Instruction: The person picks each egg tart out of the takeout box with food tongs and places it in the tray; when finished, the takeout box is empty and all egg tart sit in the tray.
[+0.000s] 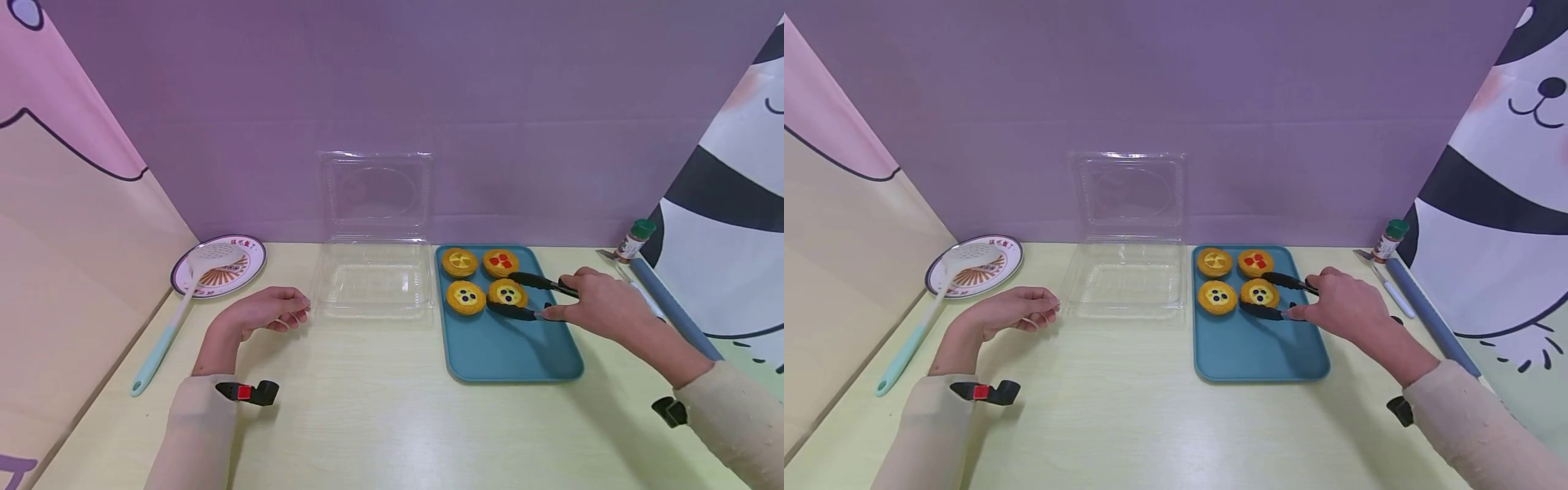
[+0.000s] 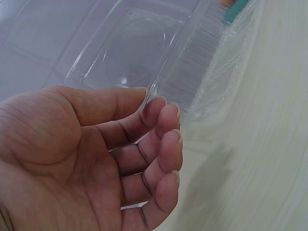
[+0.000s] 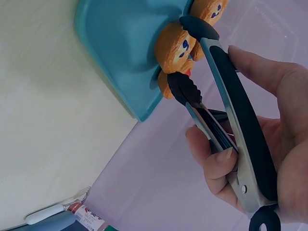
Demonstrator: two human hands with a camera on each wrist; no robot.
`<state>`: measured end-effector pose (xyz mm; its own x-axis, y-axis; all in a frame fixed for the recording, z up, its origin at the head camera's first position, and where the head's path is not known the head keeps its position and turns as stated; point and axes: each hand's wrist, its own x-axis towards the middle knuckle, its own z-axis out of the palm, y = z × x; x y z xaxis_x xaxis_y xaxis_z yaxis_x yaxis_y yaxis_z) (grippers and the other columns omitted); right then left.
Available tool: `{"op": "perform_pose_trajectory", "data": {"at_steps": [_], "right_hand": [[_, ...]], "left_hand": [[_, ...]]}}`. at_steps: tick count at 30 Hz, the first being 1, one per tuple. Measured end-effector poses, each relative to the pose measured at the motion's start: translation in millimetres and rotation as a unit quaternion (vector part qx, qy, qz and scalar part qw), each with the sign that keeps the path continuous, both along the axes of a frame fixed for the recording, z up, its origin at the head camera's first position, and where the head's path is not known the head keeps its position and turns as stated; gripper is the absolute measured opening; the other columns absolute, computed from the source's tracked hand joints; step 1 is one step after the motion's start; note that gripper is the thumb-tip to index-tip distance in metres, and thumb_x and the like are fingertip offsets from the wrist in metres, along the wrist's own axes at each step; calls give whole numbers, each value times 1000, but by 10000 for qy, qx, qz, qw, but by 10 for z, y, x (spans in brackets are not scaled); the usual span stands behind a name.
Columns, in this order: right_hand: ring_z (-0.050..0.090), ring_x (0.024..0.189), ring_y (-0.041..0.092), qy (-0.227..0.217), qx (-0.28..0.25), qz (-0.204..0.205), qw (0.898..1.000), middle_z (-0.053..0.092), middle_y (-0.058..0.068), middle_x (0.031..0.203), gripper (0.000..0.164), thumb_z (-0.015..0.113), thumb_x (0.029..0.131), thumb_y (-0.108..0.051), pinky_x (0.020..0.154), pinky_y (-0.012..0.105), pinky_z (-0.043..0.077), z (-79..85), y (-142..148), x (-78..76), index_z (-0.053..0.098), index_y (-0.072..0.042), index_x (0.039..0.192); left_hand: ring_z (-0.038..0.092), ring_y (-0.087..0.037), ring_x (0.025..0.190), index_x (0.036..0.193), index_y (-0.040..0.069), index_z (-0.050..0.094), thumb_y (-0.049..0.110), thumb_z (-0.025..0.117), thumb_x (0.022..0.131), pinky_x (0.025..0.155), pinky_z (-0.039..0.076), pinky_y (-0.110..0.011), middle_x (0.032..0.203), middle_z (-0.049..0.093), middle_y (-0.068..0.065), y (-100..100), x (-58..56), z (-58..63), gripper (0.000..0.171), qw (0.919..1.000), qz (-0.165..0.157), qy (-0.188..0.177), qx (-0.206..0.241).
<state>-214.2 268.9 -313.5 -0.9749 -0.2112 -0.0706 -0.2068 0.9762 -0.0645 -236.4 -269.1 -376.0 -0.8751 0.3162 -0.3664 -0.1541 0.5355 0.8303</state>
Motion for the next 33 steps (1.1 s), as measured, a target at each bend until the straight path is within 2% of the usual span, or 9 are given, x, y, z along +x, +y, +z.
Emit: {"op": "perform_pose_trajectory", "data": {"at_steps": [12,17,18,24,25,27,29,31,33], "right_hand": [[64,99,41,47,-87,-17,10000,56,33,130,95,69,80,-69,65,47,55,101,122,136,55,6,137],[58,114,47,-37,-541,-243,9982,53,34,135,99,64,83,-72,80,59,52,197,267,170,51,8,139],[59,109,46,-39,-681,-302,9972,56,33,129,93,64,84,-71,79,57,52,208,308,172,54,6,136],[45,124,55,-87,-1318,-772,9882,44,37,140,101,60,89,-68,92,67,42,178,563,209,30,3,153],[38,130,57,-70,-1363,-864,9869,37,39,146,107,60,89,-68,96,70,37,156,598,217,20,5,156],[42,125,55,79,-1423,-995,9848,42,39,139,107,60,88,-68,91,67,42,90,668,220,20,5,156],[50,107,47,310,-1460,-1083,9828,52,33,117,98,62,88,-67,74,56,47,-3,737,220,34,4,149],[50,90,36,477,-1480,-1202,9805,51,23,98,83,62,88,-65,60,43,42,-107,802,222,46,2,134],[45,78,27,616,-1481,-1338,9779,43,13,84,72,62,88,-65,54,34,31,-225,881,214,48,-1,116]], "left_hand": [[60,-19,90,117,-2,57,31,53,104,84,51,-34,100,63,-5,-16,11,37,36,10000,-10,18,-23],[60,-19,91,119,-2,56,33,52,105,85,51,-35,101,62,-4,-18,26,53,38,10000,-34,-10,-44],[60,-19,90,119,-3,56,33,52,105,84,51,-35,100,62,-4,-19,26,52,38,10000,-31,-12,-42],[59,-18,89,120,-4,55,33,52,105,83,52,-33,100,62,-4,-32,21,38,40,10000,-42,10,-2],[59,-18,89,121,-4,55,33,52,105,83,52,-33,100,62,-4,-36,20,37,41,10000,-53,24,0],[59,-18,89,122,-5,54,33,52,105,83,52,-33,100,62,-4,-47,14,28,41,10000,-45,33,-3],[59,-18,89,123,-5,54,33,52,105,83,52,-33,101,63,-4,-53,12,27,42,10000,-40,30,-15],[59,-17,89,123,-5,54,33,52,105,83,52,-33,101,63,-4,-50,10,29,42,10000,-44,15,-19],[59,-17,89,123,-4,54,33,52,105,83,52,-33,101,63,-5,-43,8,34,41,10000,-45,-7,-34]]}}
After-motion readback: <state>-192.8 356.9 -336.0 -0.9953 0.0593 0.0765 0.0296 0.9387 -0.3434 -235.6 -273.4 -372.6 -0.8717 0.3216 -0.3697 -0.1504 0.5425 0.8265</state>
